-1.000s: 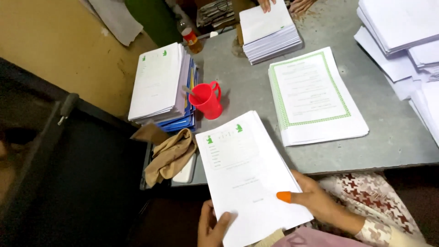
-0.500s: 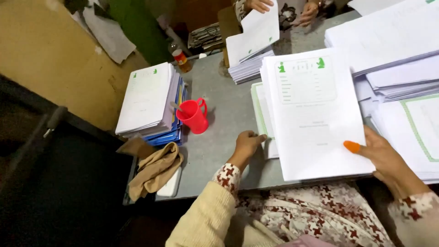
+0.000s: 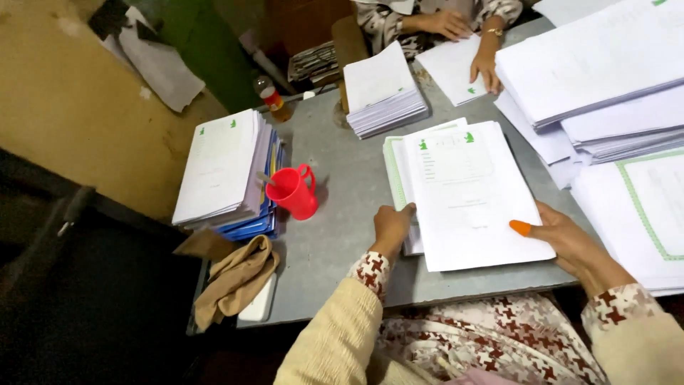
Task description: Sorting and inspecting stacks of printed documents on a table in a print shop.
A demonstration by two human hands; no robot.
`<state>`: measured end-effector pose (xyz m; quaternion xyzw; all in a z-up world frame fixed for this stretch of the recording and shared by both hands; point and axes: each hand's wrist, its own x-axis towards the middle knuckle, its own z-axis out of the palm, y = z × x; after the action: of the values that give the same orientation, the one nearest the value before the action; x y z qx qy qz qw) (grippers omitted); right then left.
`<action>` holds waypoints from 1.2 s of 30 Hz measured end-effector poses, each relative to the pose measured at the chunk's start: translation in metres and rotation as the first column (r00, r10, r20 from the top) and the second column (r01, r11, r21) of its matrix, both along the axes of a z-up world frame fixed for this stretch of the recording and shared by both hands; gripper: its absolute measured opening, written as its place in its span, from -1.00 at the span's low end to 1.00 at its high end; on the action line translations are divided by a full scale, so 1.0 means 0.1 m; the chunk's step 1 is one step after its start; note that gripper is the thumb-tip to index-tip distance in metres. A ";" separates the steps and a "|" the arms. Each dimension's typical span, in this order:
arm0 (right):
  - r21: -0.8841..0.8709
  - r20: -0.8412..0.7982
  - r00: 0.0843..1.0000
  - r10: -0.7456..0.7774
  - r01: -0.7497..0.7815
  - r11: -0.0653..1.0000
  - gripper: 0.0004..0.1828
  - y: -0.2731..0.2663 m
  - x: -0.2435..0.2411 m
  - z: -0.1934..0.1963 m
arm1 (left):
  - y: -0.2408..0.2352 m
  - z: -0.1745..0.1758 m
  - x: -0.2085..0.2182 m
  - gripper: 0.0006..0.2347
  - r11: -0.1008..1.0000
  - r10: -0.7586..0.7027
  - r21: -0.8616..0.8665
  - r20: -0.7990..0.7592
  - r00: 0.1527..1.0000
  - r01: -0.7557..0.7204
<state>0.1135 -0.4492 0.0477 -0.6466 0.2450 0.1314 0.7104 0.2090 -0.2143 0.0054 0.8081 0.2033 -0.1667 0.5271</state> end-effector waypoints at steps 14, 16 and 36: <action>0.019 0.057 0.998 -0.002 0.001 1.000 -0.22 -0.23 -0.18 -0.34 | 1.41 -0.32 -0.92 -0.82 0.968 0.235 -0.109 0.070 0.969 -0.227; 0.033 0.069 0.998 0.006 -0.009 0.999 -0.21 -0.24 -0.16 -0.36 | 1.55 -0.29 -1.05 -0.81 0.957 0.282 -0.072 0.019 0.959 -0.280; -0.528 -0.036 0.998 0.043 -0.055 0.848 -0.16 -0.37 -0.21 -0.39 | 1.83 -0.70 -0.69 -0.48 0.980 0.189 -0.052 -0.073 0.979 -0.193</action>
<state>0.0921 -0.4859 0.0087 -0.8214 0.2632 0.0844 0.4988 0.1399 -0.0313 -0.0651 0.7629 0.2924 -0.1484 0.5572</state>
